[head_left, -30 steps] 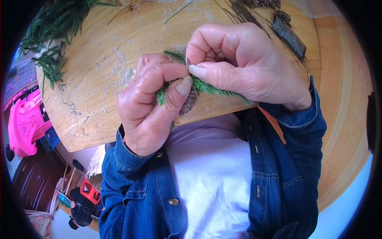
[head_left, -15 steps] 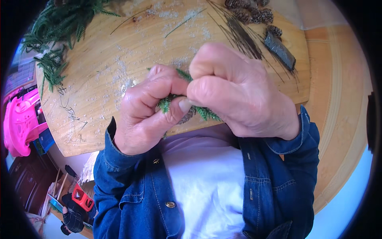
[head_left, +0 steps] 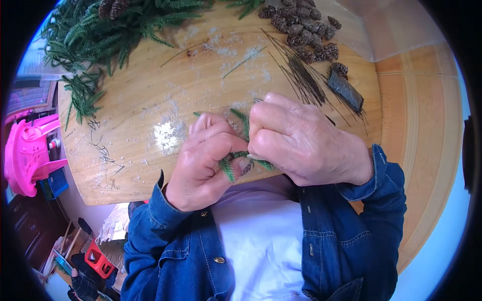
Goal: Assembling decorative pine branches by wiring pine cones to them.
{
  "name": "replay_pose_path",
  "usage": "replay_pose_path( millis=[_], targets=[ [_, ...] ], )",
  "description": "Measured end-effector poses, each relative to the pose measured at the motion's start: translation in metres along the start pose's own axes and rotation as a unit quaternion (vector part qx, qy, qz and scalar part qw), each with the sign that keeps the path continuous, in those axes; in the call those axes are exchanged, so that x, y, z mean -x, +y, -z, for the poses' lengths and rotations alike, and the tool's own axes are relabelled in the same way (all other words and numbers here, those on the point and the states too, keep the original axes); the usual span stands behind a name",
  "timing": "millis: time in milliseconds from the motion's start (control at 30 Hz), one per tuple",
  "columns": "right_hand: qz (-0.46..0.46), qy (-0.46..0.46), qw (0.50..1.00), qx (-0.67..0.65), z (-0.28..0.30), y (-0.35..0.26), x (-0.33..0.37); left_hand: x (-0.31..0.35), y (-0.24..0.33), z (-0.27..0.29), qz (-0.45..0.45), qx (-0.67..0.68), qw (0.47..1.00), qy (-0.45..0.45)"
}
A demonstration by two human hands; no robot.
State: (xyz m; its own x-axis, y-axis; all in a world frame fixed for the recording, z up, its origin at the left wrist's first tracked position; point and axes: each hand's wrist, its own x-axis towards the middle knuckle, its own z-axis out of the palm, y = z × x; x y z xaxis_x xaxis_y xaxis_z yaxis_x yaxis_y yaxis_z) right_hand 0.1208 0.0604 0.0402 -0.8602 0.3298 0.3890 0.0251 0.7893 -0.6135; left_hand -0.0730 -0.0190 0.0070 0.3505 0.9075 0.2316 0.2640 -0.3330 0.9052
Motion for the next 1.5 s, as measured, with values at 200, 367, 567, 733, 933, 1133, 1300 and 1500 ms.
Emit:
replay_pose_path(
  millis=[200, 367, 567, 733, 933, 1133, 1300, 1500],
  targets=[
    [0.011, -0.025, 0.999, 0.021, 0.003, -0.001, -0.001, 0.001, 0.006, -0.002, -0.001, -0.039, 0.999, 0.013],
    [0.016, -0.048, 0.995, 0.087, 0.005, -0.003, -0.003, 0.002, 0.007, -0.005, -0.001, -0.061, 0.997, 0.051],
    [0.000, -0.058, 0.989, 0.139, 0.007, -0.005, -0.006, 0.000, 0.010, -0.011, 0.006, -0.092, 0.991, 0.096],
    [-0.046, 0.037, 0.991, 0.119, -0.007, 0.000, 0.000, -0.006, 0.014, -0.012, -0.025, -0.178, 0.975, 0.132],
    [-0.089, 0.060, 0.993, 0.056, -0.007, 0.005, 0.004, -0.009, 0.009, -0.005, -0.022, -0.201, 0.974, 0.100],
    [-0.021, 0.038, 0.999, 0.016, 0.022, 0.001, 0.006, -0.011, 0.008, 0.016, 0.001, -0.009, 1.000, 0.012],
    [0.113, 0.018, 0.992, 0.051, 0.014, -0.005, 0.000, -0.013, 0.001, 0.019, -0.013, 0.163, 0.984, -0.072],
    [0.169, -0.012, 0.980, 0.101, 0.015, -0.009, 0.003, -0.014, 0.001, 0.019, -0.014, 0.204, 0.972, -0.114]
  ],
)
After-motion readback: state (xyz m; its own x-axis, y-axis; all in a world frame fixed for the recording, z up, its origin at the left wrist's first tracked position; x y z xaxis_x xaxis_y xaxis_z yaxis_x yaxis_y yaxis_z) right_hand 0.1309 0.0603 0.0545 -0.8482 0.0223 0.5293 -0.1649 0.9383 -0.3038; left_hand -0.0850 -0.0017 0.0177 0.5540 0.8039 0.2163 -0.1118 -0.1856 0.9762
